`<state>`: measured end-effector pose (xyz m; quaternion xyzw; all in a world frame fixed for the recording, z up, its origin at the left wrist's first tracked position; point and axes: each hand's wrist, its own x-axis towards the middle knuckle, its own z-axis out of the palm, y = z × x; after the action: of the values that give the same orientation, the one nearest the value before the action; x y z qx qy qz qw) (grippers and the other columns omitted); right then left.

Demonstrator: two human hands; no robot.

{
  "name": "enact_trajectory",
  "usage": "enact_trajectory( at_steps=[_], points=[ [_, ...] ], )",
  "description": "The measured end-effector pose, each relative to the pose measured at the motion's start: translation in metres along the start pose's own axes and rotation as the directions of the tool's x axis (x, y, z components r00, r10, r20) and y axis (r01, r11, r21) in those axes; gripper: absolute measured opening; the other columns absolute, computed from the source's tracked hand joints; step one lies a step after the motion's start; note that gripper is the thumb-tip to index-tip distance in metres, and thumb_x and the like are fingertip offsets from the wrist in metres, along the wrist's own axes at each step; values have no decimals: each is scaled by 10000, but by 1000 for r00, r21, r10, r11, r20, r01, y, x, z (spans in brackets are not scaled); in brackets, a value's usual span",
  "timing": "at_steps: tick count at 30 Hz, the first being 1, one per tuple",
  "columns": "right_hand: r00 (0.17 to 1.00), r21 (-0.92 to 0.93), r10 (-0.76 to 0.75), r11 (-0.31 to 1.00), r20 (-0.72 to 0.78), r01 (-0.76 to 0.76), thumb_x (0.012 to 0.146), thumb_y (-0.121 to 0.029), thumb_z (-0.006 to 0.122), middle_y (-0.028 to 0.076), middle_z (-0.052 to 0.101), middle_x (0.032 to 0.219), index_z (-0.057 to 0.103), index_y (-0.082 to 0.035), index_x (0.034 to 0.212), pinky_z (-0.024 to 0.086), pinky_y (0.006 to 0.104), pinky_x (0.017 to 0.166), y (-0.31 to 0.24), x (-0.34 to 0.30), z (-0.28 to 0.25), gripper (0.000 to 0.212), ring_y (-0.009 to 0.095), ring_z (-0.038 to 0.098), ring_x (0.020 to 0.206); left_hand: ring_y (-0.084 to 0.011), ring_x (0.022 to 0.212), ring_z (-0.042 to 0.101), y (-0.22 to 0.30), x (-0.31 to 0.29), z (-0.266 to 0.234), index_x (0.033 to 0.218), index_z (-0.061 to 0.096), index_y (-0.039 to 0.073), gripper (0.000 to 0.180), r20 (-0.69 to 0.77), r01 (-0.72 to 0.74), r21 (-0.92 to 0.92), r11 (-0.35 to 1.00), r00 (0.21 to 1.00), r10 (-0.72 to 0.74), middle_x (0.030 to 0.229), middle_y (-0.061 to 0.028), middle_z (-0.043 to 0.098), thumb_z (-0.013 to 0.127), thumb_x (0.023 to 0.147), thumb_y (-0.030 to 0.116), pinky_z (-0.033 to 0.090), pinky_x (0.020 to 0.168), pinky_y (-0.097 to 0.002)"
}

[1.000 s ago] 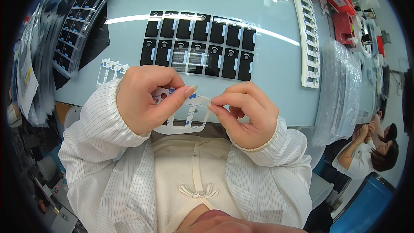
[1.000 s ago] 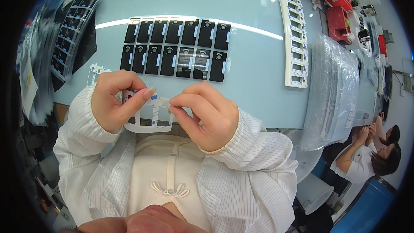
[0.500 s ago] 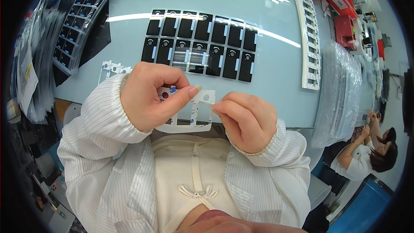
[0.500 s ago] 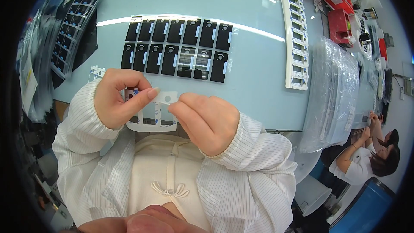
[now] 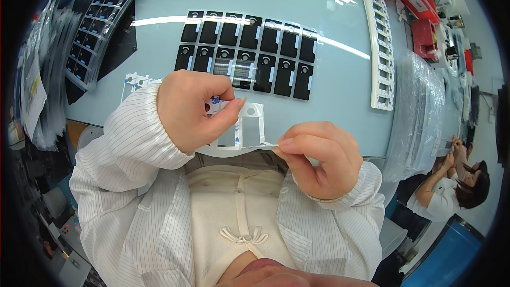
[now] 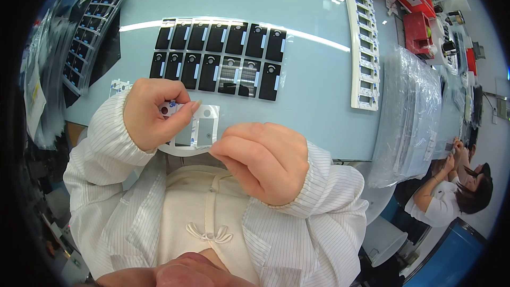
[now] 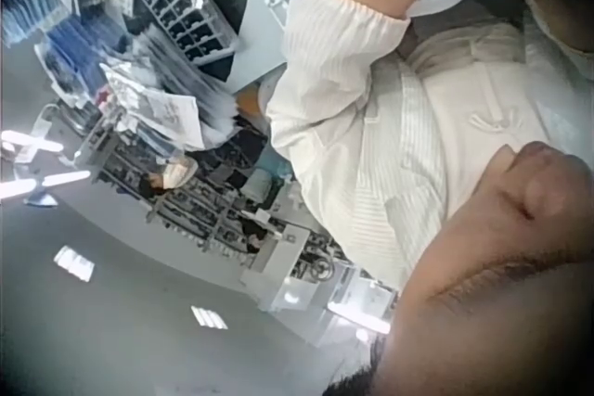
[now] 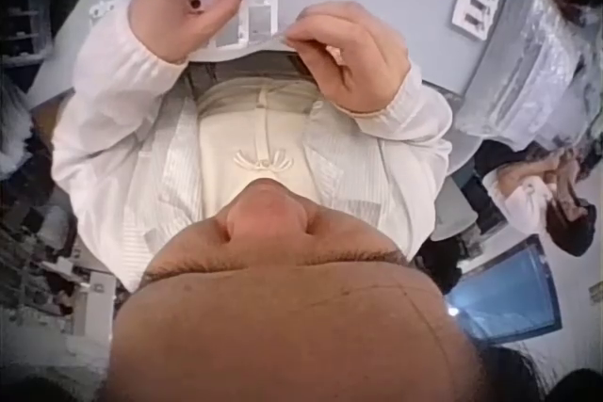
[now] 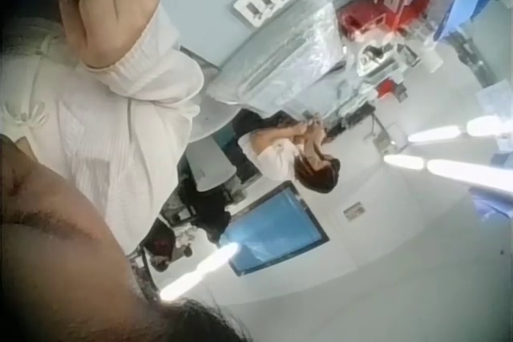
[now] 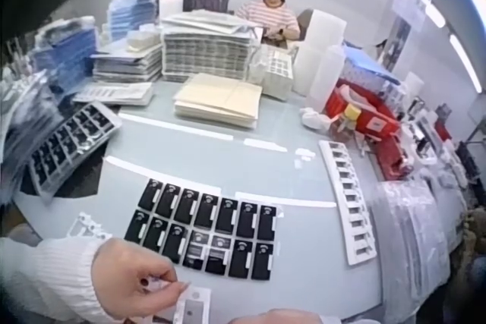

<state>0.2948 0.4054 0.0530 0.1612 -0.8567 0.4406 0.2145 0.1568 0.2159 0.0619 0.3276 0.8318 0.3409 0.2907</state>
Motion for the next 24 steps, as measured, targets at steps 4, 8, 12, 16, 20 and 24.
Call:
enact_trajectory(
  at_steps=[4, 8, 12, 16, 20, 24],
  points=[
    [1000, 32, -4, 999, 31, 3, 715, 95, 767, 127, 674, 813, 604, -30, 982, 489, 253, 528, -6, 1, -9, 337, 193, 653, 680, -212, 498, 624, -5, 2, 4, 751, 667, 7, 185, -33, -44, 56, 997, 998, 46, 586, -126, 622, 684, 840, 168, 489, 492, -310],
    [1000, 67, -12, 998, 11, 12, 731, 109, 736, 133, 674, 812, 607, -20, 973, 470, 230, 534, -4, 3, -18, 303, 181, 642, 657, -228, 511, 627, -6, 5, 7, 746, 672, 5, 203, -7, -11, 66, 998, 1000, 11, 598, -136, 628, 681, 845, 183, 498, 510, -313],
    [945, 155, 288, 952, -154, -265, 775, 55, 729, 83, 683, 826, 659, -13, 940, 458, 229, 533, 6, 14, -39, 191, 115, 610, 637, -240, 533, 641, 0, 6, 6, 729, 669, -1, 233, 56, -68, -12, 998, 996, 69, 611, -147, 633, 673, 865, 187, 504, 523, -316],
    [759, 370, 644, 730, -94, -574, 866, -48, 708, 65, 654, 785, 648, 30, 997, 407, 196, 511, 60, 34, -61, 164, 63, 539, 587, -251, 544, 647, 3, 12, 10, 730, 670, -9, 230, 123, -111, -67, 992, 985, 119, 620, -149, 639, 668, 873, 171, 504, 522, -318],
    [750, 356, 661, 708, -32, -609, 864, -84, 723, 61, 657, 793, 664, 23, 997, 407, 197, 501, 111, 42, -67, 181, 67, 537, 577, -222, 521, 585, 6, 24, 15, 722, 643, -20, 193, 186, -291, -23, 956, 939, 290, 638, -107, 610, 672, 865, 106, 468, 496, -305],
    [682, 344, 731, 637, 13, -690, 863, -111, 726, 58, 670, 801, 680, 6, 978, 415, 188, 498, 142, 49, -62, 170, 62, 534, 568, -254, 682, 592, 4, 46, 22, 708, 626, 12, 180, 180, -508, 47, 860, 851, 493, 809, -97, 636, 665, 844, 123, 500, 616, -339]
  ],
)
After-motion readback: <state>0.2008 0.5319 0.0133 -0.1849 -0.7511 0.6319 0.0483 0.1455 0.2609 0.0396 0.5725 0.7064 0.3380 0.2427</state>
